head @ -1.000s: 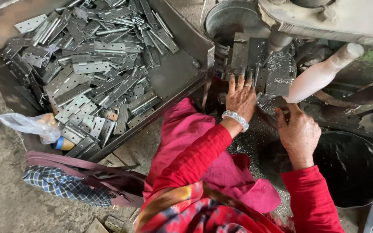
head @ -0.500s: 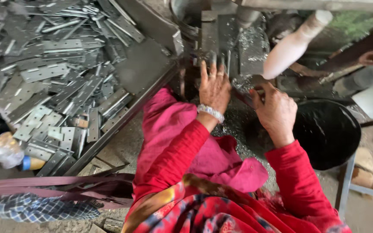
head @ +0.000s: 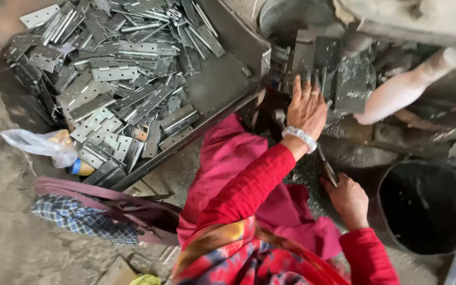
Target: The person operates a drill press to process metal hinge parts. They pick up a hinge from a bin, place it under the drill, activate the machine, and then remove the processed part. This cycle is repeated continuously.
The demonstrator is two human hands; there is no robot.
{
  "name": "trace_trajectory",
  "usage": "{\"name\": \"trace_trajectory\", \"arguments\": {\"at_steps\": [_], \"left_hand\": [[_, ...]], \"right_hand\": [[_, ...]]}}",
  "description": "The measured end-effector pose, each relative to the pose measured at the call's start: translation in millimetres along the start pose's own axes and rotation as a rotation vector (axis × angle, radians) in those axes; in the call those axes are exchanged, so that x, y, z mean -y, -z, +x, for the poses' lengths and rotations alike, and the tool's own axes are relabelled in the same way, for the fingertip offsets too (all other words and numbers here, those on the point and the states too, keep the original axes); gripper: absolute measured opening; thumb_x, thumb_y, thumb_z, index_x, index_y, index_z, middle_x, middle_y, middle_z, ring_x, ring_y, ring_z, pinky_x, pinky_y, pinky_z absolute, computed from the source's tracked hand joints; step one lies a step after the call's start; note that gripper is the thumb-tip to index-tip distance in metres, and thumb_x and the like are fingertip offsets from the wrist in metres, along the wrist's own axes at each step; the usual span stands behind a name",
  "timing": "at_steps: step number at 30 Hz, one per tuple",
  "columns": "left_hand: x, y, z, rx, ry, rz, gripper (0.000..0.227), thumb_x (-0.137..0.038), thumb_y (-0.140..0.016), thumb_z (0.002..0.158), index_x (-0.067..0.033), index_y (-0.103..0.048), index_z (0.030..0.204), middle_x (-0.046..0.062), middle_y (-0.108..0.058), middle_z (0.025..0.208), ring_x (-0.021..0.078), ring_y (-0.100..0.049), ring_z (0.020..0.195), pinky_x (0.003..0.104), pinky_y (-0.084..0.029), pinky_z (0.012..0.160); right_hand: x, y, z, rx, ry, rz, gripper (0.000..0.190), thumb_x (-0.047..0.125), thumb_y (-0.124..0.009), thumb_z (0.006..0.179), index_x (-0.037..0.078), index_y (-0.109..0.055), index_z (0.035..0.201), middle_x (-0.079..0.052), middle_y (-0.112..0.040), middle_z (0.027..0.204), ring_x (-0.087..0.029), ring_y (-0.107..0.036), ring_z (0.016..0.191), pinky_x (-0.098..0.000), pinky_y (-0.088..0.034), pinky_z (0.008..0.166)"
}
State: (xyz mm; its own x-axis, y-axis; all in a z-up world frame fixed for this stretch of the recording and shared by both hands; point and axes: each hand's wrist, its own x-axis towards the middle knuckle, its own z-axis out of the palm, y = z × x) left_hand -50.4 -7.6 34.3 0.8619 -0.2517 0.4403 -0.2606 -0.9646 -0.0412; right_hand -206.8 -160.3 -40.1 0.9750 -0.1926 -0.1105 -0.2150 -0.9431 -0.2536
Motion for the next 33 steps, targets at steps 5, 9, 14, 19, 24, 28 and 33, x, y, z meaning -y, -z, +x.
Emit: {"name": "trace_trajectory", "arguments": {"at_steps": [5, 9, 14, 19, 24, 28, 33], "left_hand": [[10, 0, -18, 0.076, -0.063, -0.083, 0.04, -0.024, -0.047, 0.097, -0.0026, -0.071, 0.121, 0.014, -0.052, 0.153, 0.0343, -0.036, 0.153, 0.056, -0.005, 0.127], [10, -9, 4, -0.011, -0.008, -0.011, 0.046, -0.024, -0.048, 0.094, -0.0014, -0.068, 0.129, 0.012, -0.051, 0.153, 0.0328, -0.038, 0.15, 0.055, -0.006, 0.128], [2, -16, 11, 0.117, 0.014, -0.095, 0.042, -0.023, -0.045, 0.103, -0.0013, -0.067, 0.133, 0.013, -0.051, 0.155, 0.0315, -0.034, 0.153, 0.056, -0.004, 0.131], [15, -19, -6, -0.002, 0.016, -0.136, 0.044, -0.023, -0.047, 0.095, -0.003, -0.068, 0.129, 0.01, -0.048, 0.156, 0.0314, -0.032, 0.152, 0.058, -0.003, 0.128], [14, -22, 25, 0.138, 0.029, -0.143, 0.04, -0.022, -0.046, 0.099, -0.0074, -0.067, 0.13, 0.008, -0.045, 0.159, 0.0339, -0.029, 0.154, 0.06, -0.001, 0.126], [12, -25, 28, 0.052, 0.041, -0.148, 0.04, -0.019, -0.047, 0.1, -0.0063, -0.067, 0.132, 0.01, -0.045, 0.159, 0.0345, -0.028, 0.154, 0.062, 0.0, 0.127], [25, -22, 4, 0.042, 0.016, -0.221, 0.04, -0.022, -0.047, 0.099, -0.0034, -0.067, 0.129, 0.006, -0.046, 0.159, 0.0331, -0.028, 0.152, 0.061, 0.001, 0.124]], "right_hand": [[-6, 3, 14, 0.09, 0.02, -0.043, 0.064, 0.066, -0.06, 0.091, 0.008, -0.069, 0.117, -0.027, -0.074, 0.098, -0.047, -0.072, 0.094, -0.0559, -0.057, 0.08], [1, 47, 30, -0.003, 0.141, -0.059, 0.059, 0.062, -0.055, 0.096, 0.012, -0.066, 0.124, -0.028, -0.073, 0.094, -0.05, -0.069, 0.089, -0.0593, -0.055, 0.076], [1, 7, 4, 0.088, 0.042, -0.002, 0.055, 0.059, -0.057, 0.092, 0.01, -0.07, 0.112, -0.026, -0.074, 0.095, -0.047, -0.071, 0.09, -0.0566, -0.057, 0.078], [-17, -16, 10, 0.094, 0.081, -0.014, 0.061, 0.064, -0.059, 0.092, 0.005, -0.069, 0.105, -0.026, -0.074, 0.095, -0.046, -0.072, 0.092, -0.0552, -0.057, 0.079], [-7, 37, 32, 0.002, 0.158, -0.058, 0.06, 0.062, -0.056, 0.096, 0.008, -0.066, 0.118, -0.028, -0.073, 0.092, -0.048, -0.07, 0.09, -0.0582, -0.054, 0.076], [9, 24, 7, 0.086, 0.068, -0.013, 0.053, 0.058, -0.062, 0.093, 0.01, -0.067, 0.115, -0.025, -0.074, 0.093, -0.045, -0.072, 0.09, -0.0533, -0.056, 0.076], [6, 1, -9, 0.072, 0.07, 0.088, 0.05, 0.053, -0.066, 0.091, 0.007, -0.064, 0.111, -0.023, -0.073, 0.089, -0.045, -0.071, 0.085, -0.0548, -0.055, 0.071]]}}
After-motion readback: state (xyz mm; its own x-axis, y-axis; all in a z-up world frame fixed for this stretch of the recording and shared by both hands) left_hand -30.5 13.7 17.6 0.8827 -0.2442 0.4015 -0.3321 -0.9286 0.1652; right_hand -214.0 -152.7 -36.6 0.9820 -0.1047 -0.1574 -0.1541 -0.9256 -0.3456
